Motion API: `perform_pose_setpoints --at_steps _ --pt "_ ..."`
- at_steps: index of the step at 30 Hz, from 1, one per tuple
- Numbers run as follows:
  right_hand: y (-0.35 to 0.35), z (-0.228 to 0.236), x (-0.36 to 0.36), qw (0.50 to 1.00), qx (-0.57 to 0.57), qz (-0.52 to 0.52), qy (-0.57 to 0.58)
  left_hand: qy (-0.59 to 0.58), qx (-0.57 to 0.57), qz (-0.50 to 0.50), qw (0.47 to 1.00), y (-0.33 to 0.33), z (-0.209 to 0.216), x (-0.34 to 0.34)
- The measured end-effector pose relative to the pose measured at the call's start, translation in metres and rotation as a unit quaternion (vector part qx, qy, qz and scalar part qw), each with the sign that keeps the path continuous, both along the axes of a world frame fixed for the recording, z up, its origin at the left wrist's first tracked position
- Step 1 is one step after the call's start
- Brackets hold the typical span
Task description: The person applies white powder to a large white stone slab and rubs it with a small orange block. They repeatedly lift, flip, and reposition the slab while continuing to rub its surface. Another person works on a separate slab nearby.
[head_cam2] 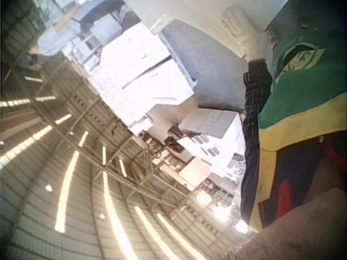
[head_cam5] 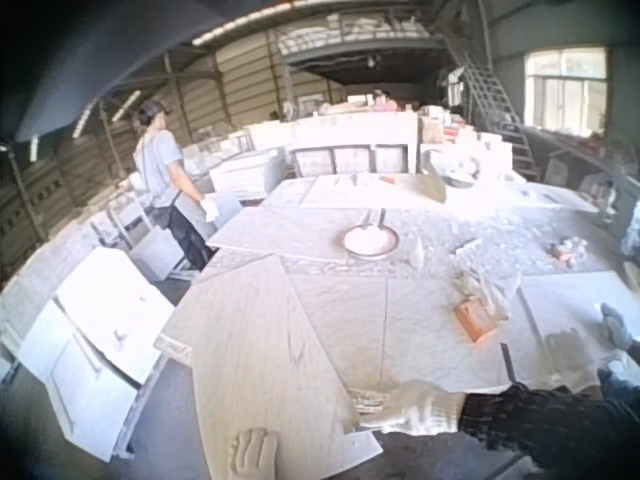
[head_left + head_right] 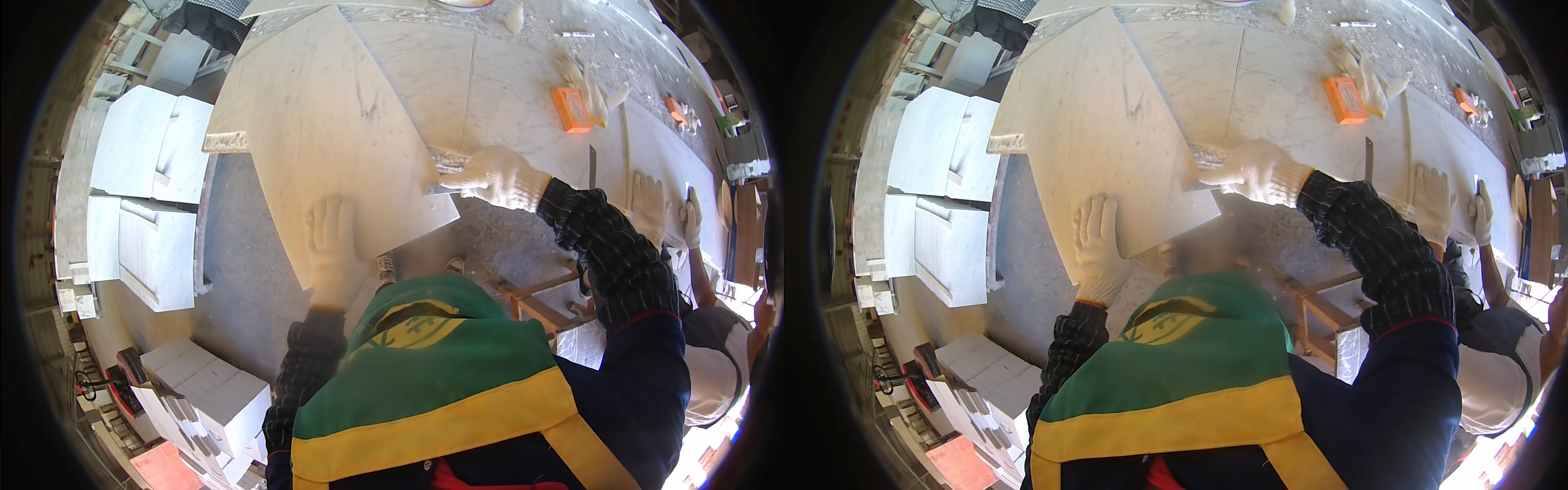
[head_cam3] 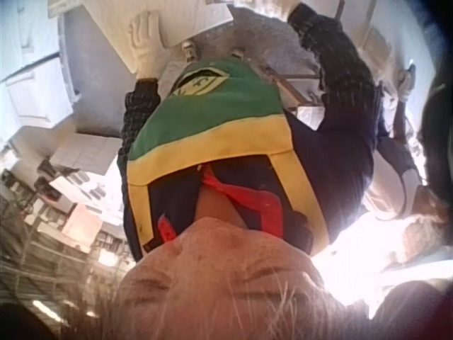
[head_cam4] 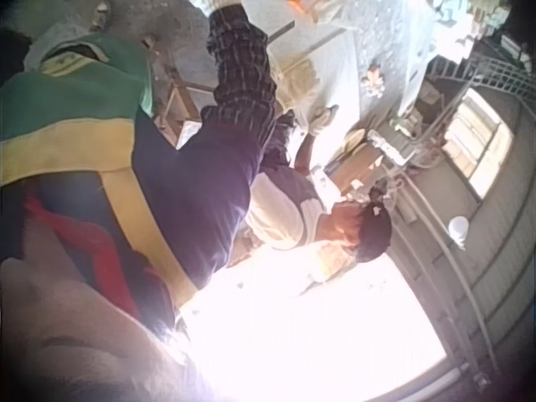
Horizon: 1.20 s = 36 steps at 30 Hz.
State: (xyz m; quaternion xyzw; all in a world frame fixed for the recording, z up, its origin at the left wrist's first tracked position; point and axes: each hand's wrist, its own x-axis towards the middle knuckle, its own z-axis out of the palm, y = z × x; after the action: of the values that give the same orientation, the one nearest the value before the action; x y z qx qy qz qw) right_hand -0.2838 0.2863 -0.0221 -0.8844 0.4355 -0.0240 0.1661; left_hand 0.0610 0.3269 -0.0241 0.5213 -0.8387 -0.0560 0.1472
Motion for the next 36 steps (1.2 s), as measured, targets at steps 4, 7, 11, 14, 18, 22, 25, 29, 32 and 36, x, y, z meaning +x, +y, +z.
perform_pose_setpoints --at_steps 4,7,11,14,18,22,25,29,32,36 --pt "0.012 -0.001 0.011 0.999 0.037 -0.008 -0.013 -0.004 0.021 -0.012 1.000 0.001 0.002 0.000" --pt "0.013 -0.002 0.014 0.999 0.033 0.021 0.033 -0.003 0.002 -0.018 1.000 0.000 -0.001 0.001" --pt "0.015 -0.006 0.011 0.982 0.154 -0.100 -0.044 -0.014 0.003 -0.010 1.000 0.000 -0.005 0.004" --pt "0.019 -0.008 0.008 0.981 0.135 -0.130 -0.057 -0.013 0.019 -0.006 1.000 0.002 -0.005 0.005" --pt "0.024 -0.005 0.009 0.989 0.120 -0.078 0.031 -0.017 0.018 -0.010 1.000 0.001 -0.004 0.004" --pt "0.030 0.004 0.008 0.993 0.090 -0.071 -0.014 -0.017 0.009 -0.012 1.000 0.000 -0.002 0.003" --pt "0.036 0.001 0.012 0.995 0.037 -0.087 -0.021 -0.003 -0.015 -0.019 1.000 0.001 -0.003 0.001" --pt "0.042 -0.017 0.013 0.991 0.041 -0.094 -0.087 -0.012 -0.014 -0.027 0.999 0.000 -0.001 0.002" --pt "0.048 -0.031 0.008 0.983 0.024 -0.099 -0.150 -0.012 -0.011 -0.028 0.999 0.000 -0.001 0.004" --pt "0.053 -0.038 0.012 0.977 0.080 -0.140 -0.143 -0.021 0.007 -0.029 0.999 0.001 -0.005 0.006"
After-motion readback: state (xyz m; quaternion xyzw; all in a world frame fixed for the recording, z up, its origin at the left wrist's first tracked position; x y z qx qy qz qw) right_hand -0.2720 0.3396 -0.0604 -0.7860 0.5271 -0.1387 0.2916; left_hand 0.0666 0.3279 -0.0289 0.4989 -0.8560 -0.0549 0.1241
